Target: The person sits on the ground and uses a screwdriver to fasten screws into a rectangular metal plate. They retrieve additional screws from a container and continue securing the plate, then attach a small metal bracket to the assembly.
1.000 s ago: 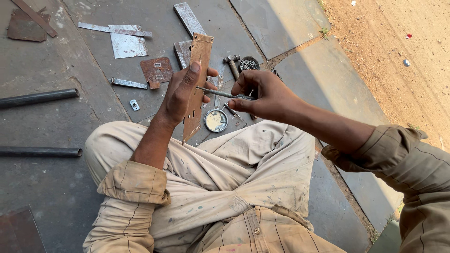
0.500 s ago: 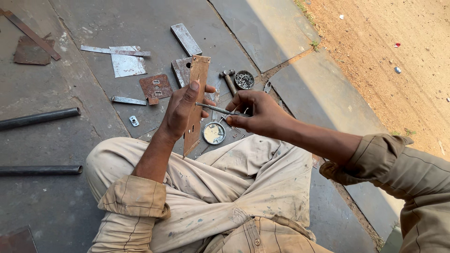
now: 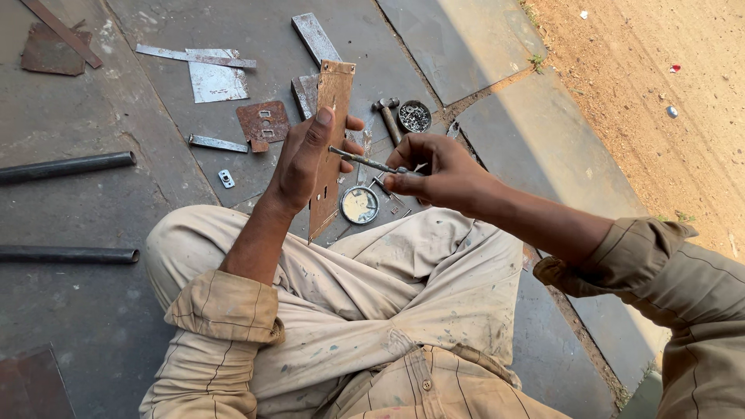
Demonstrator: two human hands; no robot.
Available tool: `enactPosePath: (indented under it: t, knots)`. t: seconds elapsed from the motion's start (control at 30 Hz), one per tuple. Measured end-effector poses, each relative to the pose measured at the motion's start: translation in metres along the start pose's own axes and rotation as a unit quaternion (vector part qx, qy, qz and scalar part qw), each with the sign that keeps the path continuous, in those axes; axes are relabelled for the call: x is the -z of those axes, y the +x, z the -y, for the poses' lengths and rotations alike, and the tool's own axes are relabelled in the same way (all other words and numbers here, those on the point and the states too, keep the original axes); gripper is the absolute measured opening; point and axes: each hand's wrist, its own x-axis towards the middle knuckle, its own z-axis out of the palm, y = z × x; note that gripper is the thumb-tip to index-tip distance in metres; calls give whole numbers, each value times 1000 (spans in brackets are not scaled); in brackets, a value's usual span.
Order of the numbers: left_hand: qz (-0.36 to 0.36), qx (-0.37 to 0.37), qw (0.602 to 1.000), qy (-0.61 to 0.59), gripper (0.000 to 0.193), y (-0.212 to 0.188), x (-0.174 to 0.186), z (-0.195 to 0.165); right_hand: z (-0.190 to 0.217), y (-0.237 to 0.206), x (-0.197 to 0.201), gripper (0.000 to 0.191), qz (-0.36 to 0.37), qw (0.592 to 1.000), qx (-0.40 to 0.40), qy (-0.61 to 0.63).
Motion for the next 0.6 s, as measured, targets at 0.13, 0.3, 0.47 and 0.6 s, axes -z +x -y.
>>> enactPosePath:
  t: [0.13, 0.3, 0.47, 0.6]
  knots:
    - [4, -9, 1000, -10, 91, -1, -1, 2, -3, -13, 0, 24, -148, 795, 429, -402]
    - [-9, -10, 1000, 6, 90, -3, -8, 3, 2, 0, 3, 26, -14, 999, 15, -34]
    - [3, -1, 1000, 18, 91, -1, -5, 0, 7, 0, 3, 19, 11, 997, -62, 39]
    - [7, -7, 1000, -13, 91, -1, -4, 2, -1, -16, 3, 20, -127, 855, 338, -371]
